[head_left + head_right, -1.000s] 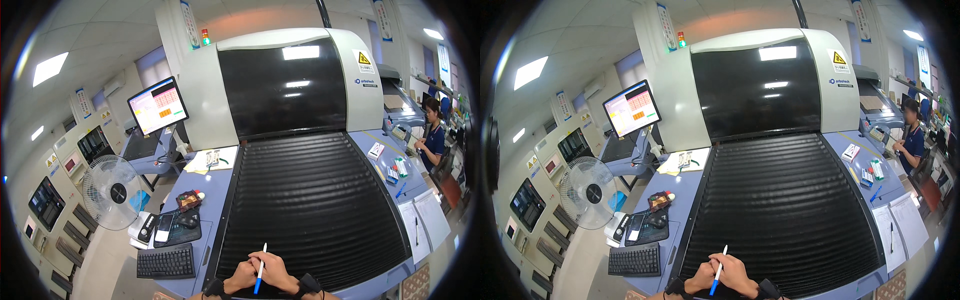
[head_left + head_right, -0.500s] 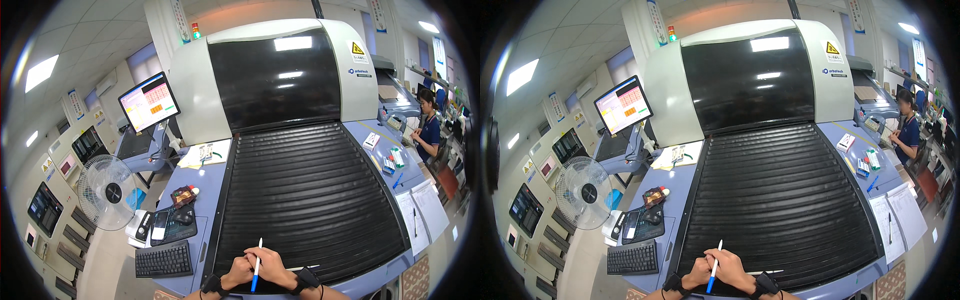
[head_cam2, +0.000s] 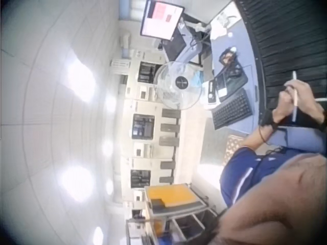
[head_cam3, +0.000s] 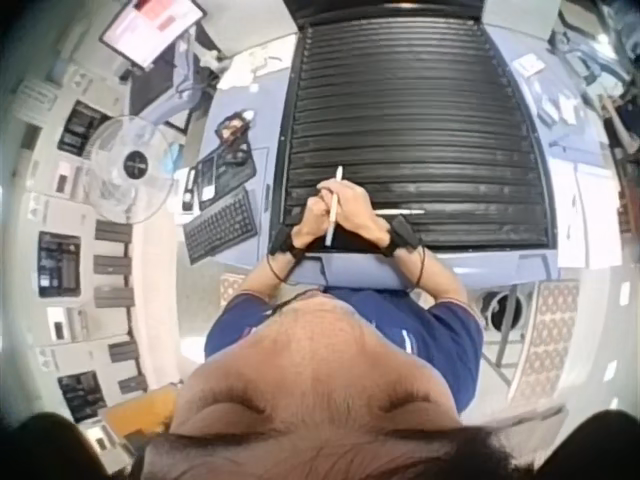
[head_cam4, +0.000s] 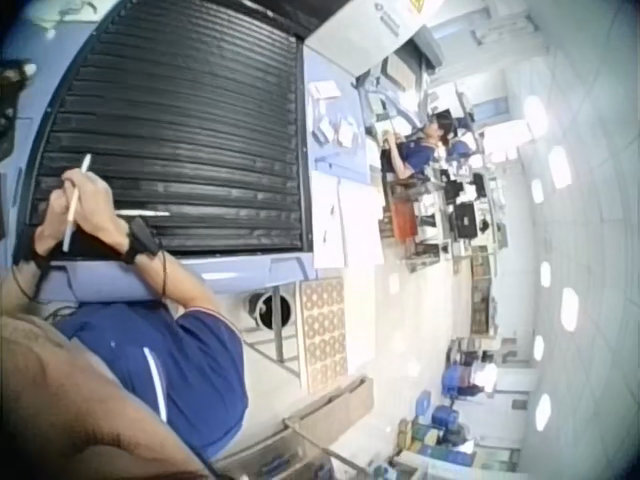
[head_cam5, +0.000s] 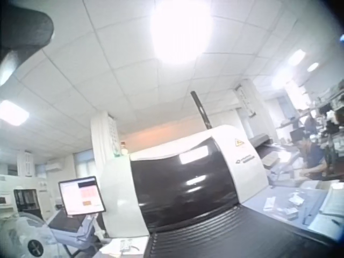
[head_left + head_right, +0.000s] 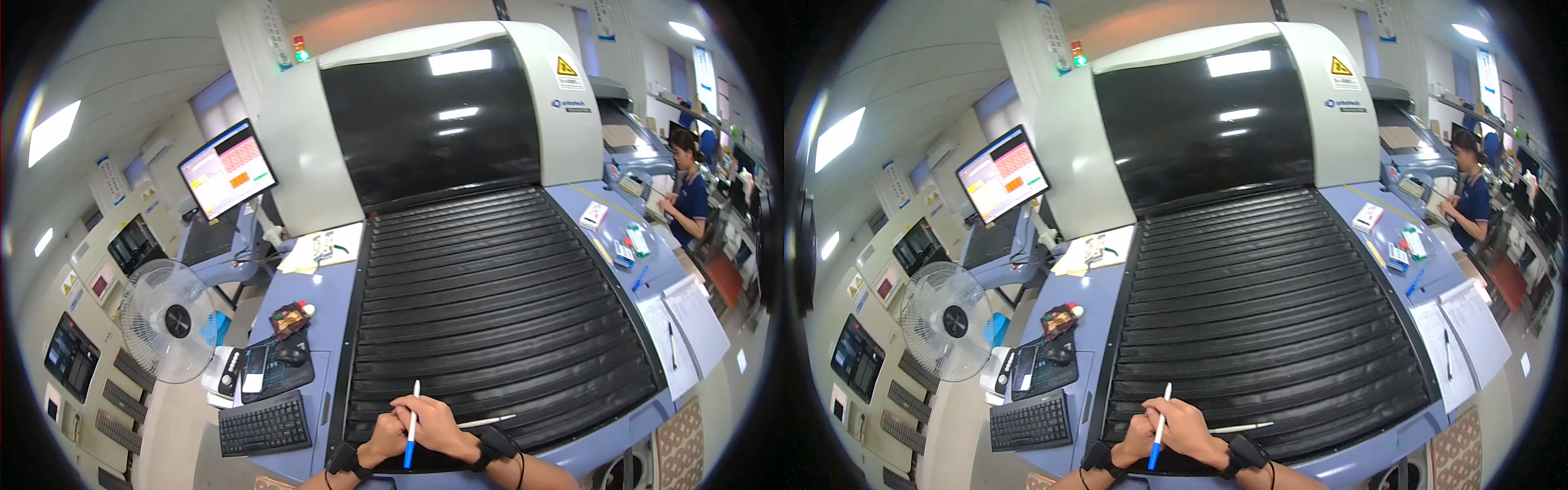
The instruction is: The recorder is inspecting and marking copper-clad circuit board sheets using an automated scanner and a pen.
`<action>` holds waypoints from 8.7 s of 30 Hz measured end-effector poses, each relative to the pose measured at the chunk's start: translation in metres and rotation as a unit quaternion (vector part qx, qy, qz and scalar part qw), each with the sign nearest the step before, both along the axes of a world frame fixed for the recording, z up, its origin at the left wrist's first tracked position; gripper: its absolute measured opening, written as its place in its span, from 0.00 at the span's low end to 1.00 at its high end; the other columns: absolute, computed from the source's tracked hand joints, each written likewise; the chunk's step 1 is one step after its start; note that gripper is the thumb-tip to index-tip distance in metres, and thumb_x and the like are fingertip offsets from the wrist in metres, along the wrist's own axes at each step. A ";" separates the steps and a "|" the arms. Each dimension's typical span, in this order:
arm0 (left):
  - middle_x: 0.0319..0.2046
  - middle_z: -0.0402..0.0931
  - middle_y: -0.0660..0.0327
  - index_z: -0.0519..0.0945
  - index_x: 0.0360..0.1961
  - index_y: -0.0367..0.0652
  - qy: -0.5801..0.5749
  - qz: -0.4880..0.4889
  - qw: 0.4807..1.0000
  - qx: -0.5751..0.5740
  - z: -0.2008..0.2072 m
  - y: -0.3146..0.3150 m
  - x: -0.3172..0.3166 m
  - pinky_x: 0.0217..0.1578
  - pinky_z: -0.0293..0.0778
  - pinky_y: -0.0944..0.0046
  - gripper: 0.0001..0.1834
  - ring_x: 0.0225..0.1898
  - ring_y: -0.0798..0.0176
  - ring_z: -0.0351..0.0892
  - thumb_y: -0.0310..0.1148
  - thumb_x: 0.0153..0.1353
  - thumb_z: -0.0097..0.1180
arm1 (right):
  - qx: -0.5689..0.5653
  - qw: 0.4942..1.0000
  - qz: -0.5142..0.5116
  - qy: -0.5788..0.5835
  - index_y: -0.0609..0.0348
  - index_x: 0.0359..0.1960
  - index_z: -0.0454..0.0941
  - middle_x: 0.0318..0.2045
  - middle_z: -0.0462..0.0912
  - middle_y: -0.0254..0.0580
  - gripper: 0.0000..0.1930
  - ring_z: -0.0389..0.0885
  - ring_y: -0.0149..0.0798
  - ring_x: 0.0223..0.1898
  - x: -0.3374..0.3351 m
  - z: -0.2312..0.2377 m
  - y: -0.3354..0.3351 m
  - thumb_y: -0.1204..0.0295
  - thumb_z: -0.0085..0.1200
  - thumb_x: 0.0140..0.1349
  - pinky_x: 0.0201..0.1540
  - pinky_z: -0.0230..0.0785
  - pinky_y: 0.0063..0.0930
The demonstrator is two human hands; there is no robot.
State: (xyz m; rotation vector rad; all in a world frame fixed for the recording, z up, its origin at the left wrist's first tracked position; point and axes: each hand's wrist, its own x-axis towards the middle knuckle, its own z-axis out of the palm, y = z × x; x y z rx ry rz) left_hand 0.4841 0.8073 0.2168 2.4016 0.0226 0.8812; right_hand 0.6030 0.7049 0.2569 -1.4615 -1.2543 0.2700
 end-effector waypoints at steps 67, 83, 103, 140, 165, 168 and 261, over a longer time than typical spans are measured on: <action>0.15 0.75 0.50 0.78 0.19 0.36 -0.019 0.073 0.996 -0.038 0.002 0.005 0.011 0.22 0.71 0.58 0.09 0.19 0.50 0.80 0.28 0.50 0.63 | 0.035 0.999 0.022 0.010 0.59 0.44 0.77 0.26 0.81 0.50 0.09 0.83 0.52 0.30 0.004 -0.010 0.003 0.69 0.51 0.68 0.34 0.75 0.40; 0.18 0.77 0.53 0.80 0.19 0.40 -0.012 0.078 0.997 -0.003 0.008 0.002 0.003 0.21 0.74 0.57 0.08 0.19 0.50 0.79 0.29 0.46 0.68 | 0.020 1.000 -0.005 -0.021 0.58 0.43 0.82 0.31 0.85 0.49 0.08 0.86 0.48 0.34 0.001 0.002 0.003 0.71 0.57 0.64 0.37 0.79 0.35; 0.14 0.75 0.52 0.79 0.18 0.37 -0.005 0.074 0.997 0.025 0.008 0.002 0.004 0.19 0.73 0.57 0.09 0.16 0.50 0.78 0.29 0.49 0.65 | 0.030 0.999 -0.009 -0.025 0.57 0.42 0.81 0.27 0.84 0.51 0.09 0.84 0.52 0.31 0.002 0.000 0.002 0.69 0.57 0.64 0.34 0.77 0.40; 0.20 0.81 0.56 0.81 0.30 0.39 0.011 0.085 0.994 -0.065 0.027 0.006 0.006 0.23 0.78 0.64 0.08 0.21 0.58 0.83 0.28 0.51 0.68 | 0.027 0.998 -0.046 -0.036 0.63 0.45 0.80 0.33 0.85 0.50 0.09 0.86 0.50 0.35 0.014 0.010 0.001 0.74 0.55 0.65 0.39 0.79 0.36; 0.42 0.80 0.53 0.76 0.53 0.36 0.091 0.381 0.914 0.103 0.015 0.036 -0.014 0.39 0.70 0.53 0.31 0.37 0.52 0.80 0.41 0.49 0.64 | -0.125 0.983 -0.101 -0.088 0.72 0.57 0.70 0.50 0.80 0.60 0.21 0.83 0.40 0.42 0.081 0.011 0.001 0.68 0.54 0.68 0.39 0.78 0.32; 0.41 0.80 0.53 0.78 0.49 0.40 0.026 0.384 0.922 -0.054 0.027 0.037 -0.015 0.42 0.71 0.52 0.25 0.38 0.48 0.80 0.41 0.51 0.64 | -0.141 0.987 -0.065 0.051 0.70 0.61 0.67 0.54 0.76 0.60 0.26 0.81 0.43 0.47 0.081 0.005 0.000 0.67 0.58 0.67 0.45 0.77 0.32; 0.60 0.65 0.43 0.59 0.64 0.28 -0.281 0.346 0.827 -0.344 -0.032 -0.044 -0.181 0.58 0.68 0.54 0.33 0.58 0.51 0.70 0.38 0.61 0.47 | -0.119 0.968 -0.167 0.142 0.64 0.30 0.78 0.22 0.76 0.36 0.04 0.72 0.27 0.21 0.042 -0.013 -0.162 0.77 0.58 0.57 0.23 0.62 0.23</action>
